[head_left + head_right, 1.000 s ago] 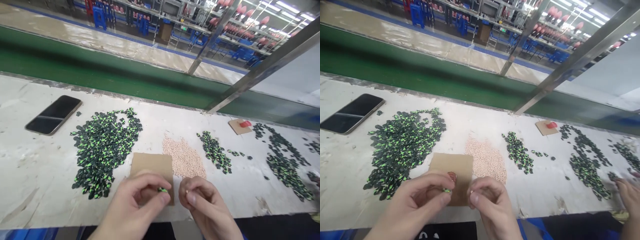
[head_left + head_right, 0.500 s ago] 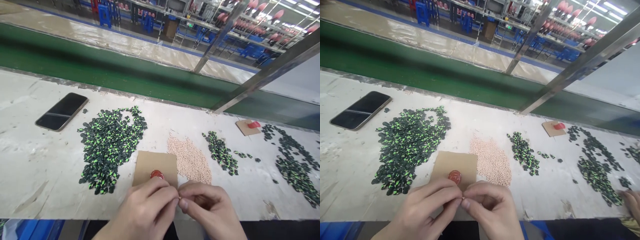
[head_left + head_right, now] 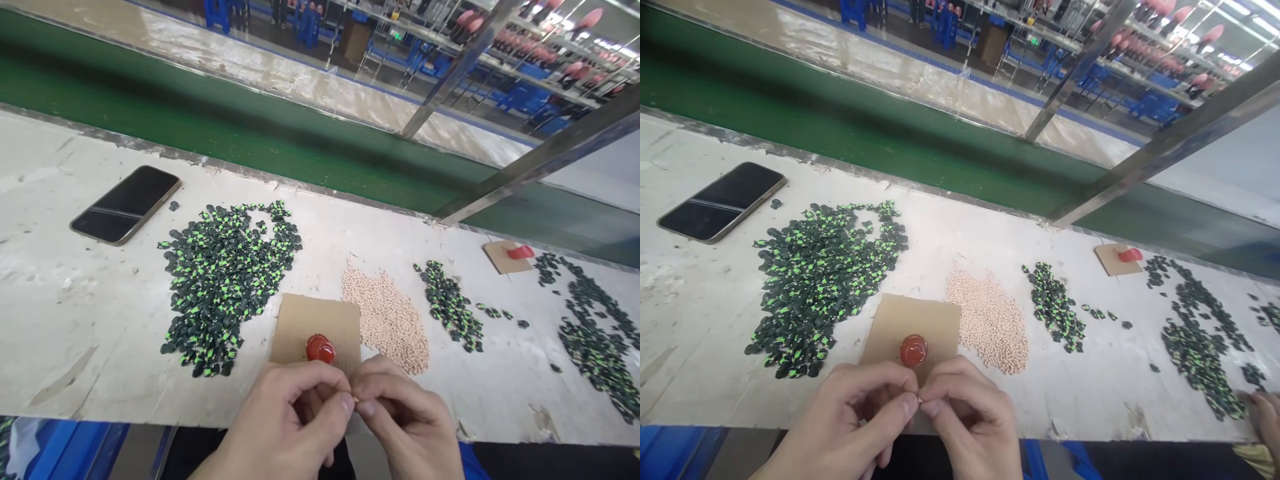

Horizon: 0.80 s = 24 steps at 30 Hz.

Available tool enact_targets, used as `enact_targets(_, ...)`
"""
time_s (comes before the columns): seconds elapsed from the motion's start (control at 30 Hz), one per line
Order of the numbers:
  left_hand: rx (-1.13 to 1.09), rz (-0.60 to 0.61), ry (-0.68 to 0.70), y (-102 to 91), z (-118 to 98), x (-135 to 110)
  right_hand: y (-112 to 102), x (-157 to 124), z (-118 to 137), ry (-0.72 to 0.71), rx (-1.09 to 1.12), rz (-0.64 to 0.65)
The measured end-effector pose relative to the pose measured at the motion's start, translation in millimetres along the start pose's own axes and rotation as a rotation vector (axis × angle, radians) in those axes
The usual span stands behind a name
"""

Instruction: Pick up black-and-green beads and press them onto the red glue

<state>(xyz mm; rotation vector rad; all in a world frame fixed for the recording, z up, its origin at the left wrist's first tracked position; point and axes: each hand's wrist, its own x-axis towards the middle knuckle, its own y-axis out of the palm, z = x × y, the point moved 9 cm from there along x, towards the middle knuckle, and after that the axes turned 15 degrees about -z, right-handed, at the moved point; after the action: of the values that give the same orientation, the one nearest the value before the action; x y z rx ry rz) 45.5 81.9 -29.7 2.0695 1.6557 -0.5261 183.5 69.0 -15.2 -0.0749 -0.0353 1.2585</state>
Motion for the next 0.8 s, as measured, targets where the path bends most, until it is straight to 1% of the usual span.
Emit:
enact_targets(0.1,-0.062,0.017,-0.106,1.4,8.5,-1.6,2.9,-4.4,-2.9,0.039,0.018,-0.028)
enact_targets(0.2,-0.108,0.008,-0.129,-1.4,15.1,-0.4,2.2,-7.3,-7.0,0.104,0.03,-0.065)
enact_targets(0.27,-0.114,-0.055,-0.057,-11.4,14.7,3.5,-0.9,-6.9,-8.3,0.096,-0.042,-0.073)
enact_targets(0.37,-0.099,-0.237,0.136,-37.8,8.3,9.7,-13.8,-3.8,-10.7,0.036,-0.21,-0.156)
enact_targets(0.4,-0.092,-0.286,0.18,-45.3,7.7,10.9,-17.1,-3.2,-12.0,0.016,-0.252,-0.182)
enact_targets(0.47,-0.063,-0.336,0.232,-54.2,9.4,13.1,-17.4,-2.9,-14.4,-0.028,-0.308,-0.185)
enact_targets(0.53,-0.004,-0.354,0.288,-56.9,10.7,13.9,-11.5,-3.4,-15.4,-0.081,-0.342,-0.145)
enact_targets(0.63,0.086,-0.387,0.382,-57.3,11.9,13.1,-4.6,-2.9,-15.5,-0.136,-0.377,-0.119)
enact_targets(0.8,0.139,-0.388,0.453,-54.5,14.6,14.3,1.3,-0.7,-13.5,-0.188,-0.422,-0.101)
